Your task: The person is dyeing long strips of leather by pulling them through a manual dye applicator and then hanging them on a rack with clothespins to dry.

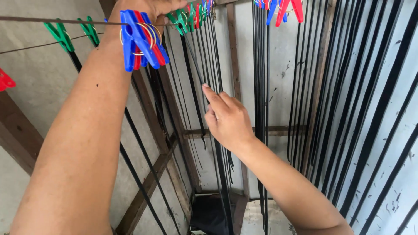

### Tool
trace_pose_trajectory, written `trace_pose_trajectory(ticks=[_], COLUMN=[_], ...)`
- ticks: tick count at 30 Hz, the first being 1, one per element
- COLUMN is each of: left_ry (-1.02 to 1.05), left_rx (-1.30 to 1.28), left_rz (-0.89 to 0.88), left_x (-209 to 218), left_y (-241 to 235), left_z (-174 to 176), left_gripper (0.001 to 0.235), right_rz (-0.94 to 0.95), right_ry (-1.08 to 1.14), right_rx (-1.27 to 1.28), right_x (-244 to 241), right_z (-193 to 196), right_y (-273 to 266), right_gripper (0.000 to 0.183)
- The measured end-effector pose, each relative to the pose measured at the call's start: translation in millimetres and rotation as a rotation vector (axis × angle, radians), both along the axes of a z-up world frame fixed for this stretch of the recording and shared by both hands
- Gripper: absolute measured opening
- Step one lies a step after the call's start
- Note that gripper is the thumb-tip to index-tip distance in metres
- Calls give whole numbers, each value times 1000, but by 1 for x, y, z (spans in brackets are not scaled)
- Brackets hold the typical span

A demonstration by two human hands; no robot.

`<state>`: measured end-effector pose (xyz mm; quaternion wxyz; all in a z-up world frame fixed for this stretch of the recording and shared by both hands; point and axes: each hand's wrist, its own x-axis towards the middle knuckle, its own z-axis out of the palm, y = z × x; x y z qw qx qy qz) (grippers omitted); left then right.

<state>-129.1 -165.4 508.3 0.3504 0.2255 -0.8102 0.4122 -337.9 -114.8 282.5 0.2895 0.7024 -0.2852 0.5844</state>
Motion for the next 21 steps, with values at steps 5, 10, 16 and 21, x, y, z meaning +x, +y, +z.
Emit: trace_pose_trajectory(ticks=[5, 10, 16, 21], left_ry=[-56, -89, -128, -105], left_rx=[-45, -117, -93, -57], left_rz=[-132, -234, -273, -279], left_x=[-11, -8, -8, -9], left_y=[-35, -43, -48, -45], left_z=[5, 5, 5, 3], left_gripper=[47, 43, 40, 50], right_rz=[-30, 22, 39, 39], right_ry=[8, -23, -56, -75], right_rx=[25, 83, 120, 118], right_x=[5, 9, 10, 13], right_z=[-3, -5, -9, -9], right_y=[-12, -23, -25, -24], right_gripper=[56, 57, 53, 53])
